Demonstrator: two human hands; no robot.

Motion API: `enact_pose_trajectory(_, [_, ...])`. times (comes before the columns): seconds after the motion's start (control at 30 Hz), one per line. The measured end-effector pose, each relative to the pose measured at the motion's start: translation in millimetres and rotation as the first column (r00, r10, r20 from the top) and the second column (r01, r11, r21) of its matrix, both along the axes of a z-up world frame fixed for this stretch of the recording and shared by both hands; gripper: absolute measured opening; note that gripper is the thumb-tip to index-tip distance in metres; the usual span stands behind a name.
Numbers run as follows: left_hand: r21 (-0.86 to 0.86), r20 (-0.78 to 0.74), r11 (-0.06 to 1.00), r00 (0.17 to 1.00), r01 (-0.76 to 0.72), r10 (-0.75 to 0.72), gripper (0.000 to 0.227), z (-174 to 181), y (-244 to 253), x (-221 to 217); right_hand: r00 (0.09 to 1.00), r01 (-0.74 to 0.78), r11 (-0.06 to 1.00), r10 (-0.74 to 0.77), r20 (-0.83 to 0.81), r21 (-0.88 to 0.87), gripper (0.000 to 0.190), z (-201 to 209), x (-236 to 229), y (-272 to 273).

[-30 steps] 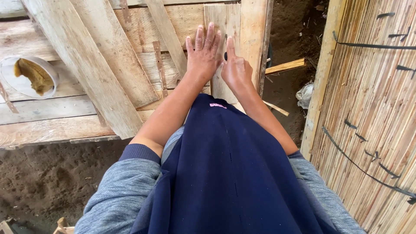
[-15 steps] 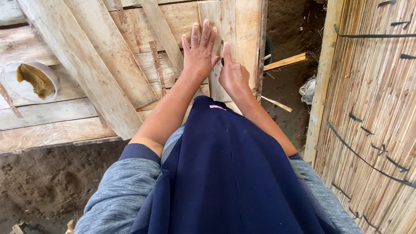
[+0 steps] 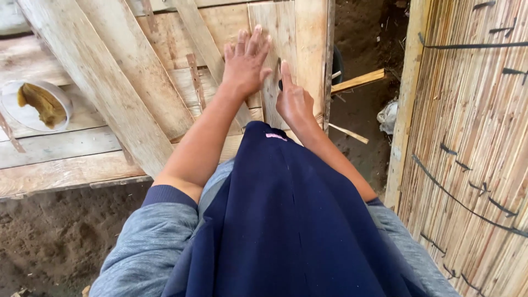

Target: Applying thin wood veneer strips to a wooden panel using glue and a utility knife for trimming.

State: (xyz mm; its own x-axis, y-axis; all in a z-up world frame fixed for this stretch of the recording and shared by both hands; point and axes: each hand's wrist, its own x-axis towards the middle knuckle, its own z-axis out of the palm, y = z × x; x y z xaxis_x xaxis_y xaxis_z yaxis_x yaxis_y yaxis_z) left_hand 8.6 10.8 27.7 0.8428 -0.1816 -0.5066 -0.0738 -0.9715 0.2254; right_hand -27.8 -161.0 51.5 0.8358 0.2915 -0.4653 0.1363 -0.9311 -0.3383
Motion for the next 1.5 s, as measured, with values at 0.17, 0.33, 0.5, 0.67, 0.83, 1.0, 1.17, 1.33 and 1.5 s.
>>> enact_pose_trajectory(0.17, [-0.138, -0.026, 0.980, 0.990, -0.144, 0.141, 0.098, 33, 21, 22, 1.000, 0.018, 0.997, -0.020, -0.017, -0.070, 0.081, -14, 4, 1])
enact_pose_trajectory(0.33, [-0.216, -0.142, 0.939, 0.960, -0.268, 0.241, 0.102, 40, 23, 26, 1.000, 0.018, 0.996, -0.019, -0.011, -0.082, 0.081, -20, 2, -3])
enact_pose_trajectory(0.5, [-0.254, 0.101, 0.935, 0.955, -0.247, 0.280, 0.071, 10, 15, 4, 0.984, -0.039, 0.999, 0.041, 0.172, -0.014, 0.087, -33, -8, -9])
enact_pose_trajectory(0.67, [-0.407, 0.295, 0.867, 0.856, -0.289, 0.424, 0.080, -31, 17, -6, 0.983, 0.010, 1.000, -0.015, 0.186, 0.026, 0.086, -20, -18, -2])
enact_pose_trajectory(0.83, [-0.664, 0.342, 0.696, 0.717, -0.272, 0.607, 0.086, -14, 1, -12, 0.954, 0.051, 0.996, -0.070, 0.291, 0.072, 0.086, 0, -23, -2])
enact_pose_trajectory(1.0, [-0.857, -0.084, 0.327, 0.735, -0.397, 0.673, 0.046, 5, -41, -26, 0.926, 0.180, 0.958, -0.242, 0.289, 0.224, 0.079, 28, -14, -10])
enact_pose_trajectory(1.17, [-0.517, 0.135, 0.779, 0.865, -0.355, 0.484, 0.050, 36, -45, -6, 0.852, 0.524, 0.756, -0.464, -0.243, 0.392, 0.074, 75, -6, -3])
enact_pose_trajectory(1.33, [-0.359, 0.432, 0.921, 0.847, -0.153, 0.309, 0.055, 24, -28, 5, 0.565, 0.825, 0.225, -0.362, -0.742, 0.518, 0.073, 91, -7, -20])
enact_pose_trajectory(1.5, [-0.443, 0.068, 0.853, 0.938, -0.275, 0.339, 0.040, 47, -26, 22, 0.714, 0.687, 0.491, -0.318, -0.624, 0.536, 0.066, 86, -15, -36])
